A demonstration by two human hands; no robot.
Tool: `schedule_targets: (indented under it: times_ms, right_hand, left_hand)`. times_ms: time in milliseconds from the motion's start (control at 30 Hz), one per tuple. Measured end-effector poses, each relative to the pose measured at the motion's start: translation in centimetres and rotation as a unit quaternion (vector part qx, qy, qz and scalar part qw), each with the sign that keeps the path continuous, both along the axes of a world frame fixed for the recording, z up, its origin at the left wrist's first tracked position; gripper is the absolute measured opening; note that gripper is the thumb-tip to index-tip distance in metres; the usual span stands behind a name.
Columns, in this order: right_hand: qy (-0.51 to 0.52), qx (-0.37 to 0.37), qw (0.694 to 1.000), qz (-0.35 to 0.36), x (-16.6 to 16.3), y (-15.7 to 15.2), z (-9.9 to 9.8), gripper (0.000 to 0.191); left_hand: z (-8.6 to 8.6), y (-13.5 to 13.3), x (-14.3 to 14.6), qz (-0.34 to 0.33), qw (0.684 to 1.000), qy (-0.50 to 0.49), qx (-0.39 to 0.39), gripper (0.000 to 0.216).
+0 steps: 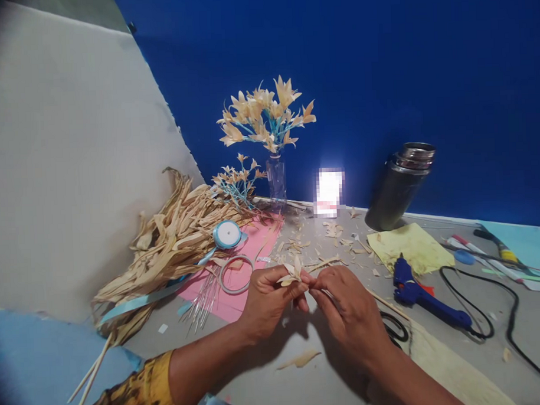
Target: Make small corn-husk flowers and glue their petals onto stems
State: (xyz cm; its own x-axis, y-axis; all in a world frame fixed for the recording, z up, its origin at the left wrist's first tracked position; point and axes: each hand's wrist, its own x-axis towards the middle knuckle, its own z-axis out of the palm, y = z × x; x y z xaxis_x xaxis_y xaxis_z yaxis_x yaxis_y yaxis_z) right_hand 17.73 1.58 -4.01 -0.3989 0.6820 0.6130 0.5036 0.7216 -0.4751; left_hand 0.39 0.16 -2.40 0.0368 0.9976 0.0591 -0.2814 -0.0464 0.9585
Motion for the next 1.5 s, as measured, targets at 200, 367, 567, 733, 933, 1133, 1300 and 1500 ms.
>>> schedule_targets:
  times_ms: [200,367,567,733,933,1133,1300,1500]
  right_hand:
    - [-0.035,-0.005,0.999,0.007,0.0,0.0,-0.3,0.025]
    - [-0.035,-0.027,0.999,0.000,0.1,0.0,-0.1,0.029]
    - [-0.015,-0.048,0.999,-0.002,0.2,0.1,0.1,0.026]
    - [-0.027,-0.047,0.999,0.009,0.0,0.1,-0.2,0.027]
    - [-0.019,-0.042,0.999,0.000,-0.3,0.0,-0.4,0.021]
    - [0.002,0.014,1.000,-0.026,-0.2,0.3,-0.4,0.025]
    - [0.003,0.050,0.998,-0.036,0.0,0.7,-0.6,0.026]
    - [-0.013,0.056,0.997,-0.046,0.1,0.9,-0.8,0.026]
  left_hand:
    - [0.3,0.0,0.1,0.014,1.000,0.003,-0.005,0.031]
    - [0.1,0.0,-0.2,-0.016,1.000,0.002,-0.006,0.029]
    - [0.0,0.1,-0.7,-0.030,0.997,0.053,0.039,0.027]
    - [-0.3,-0.1,-0.8,0.019,0.985,0.140,0.101,0.031]
    - [-1.0,0.0,-1.3,0.036,0.948,0.222,0.226,0.027]
    - [-1.0,-0.2,-0.7,-0.023,0.952,0.216,0.215,0.023]
    - [-1.6,-0.4,-0.6,-0.036,0.936,0.263,0.232,0.039]
    - [-1.4,-0.3,-0.8,-0.046,0.918,0.339,0.200,0.044]
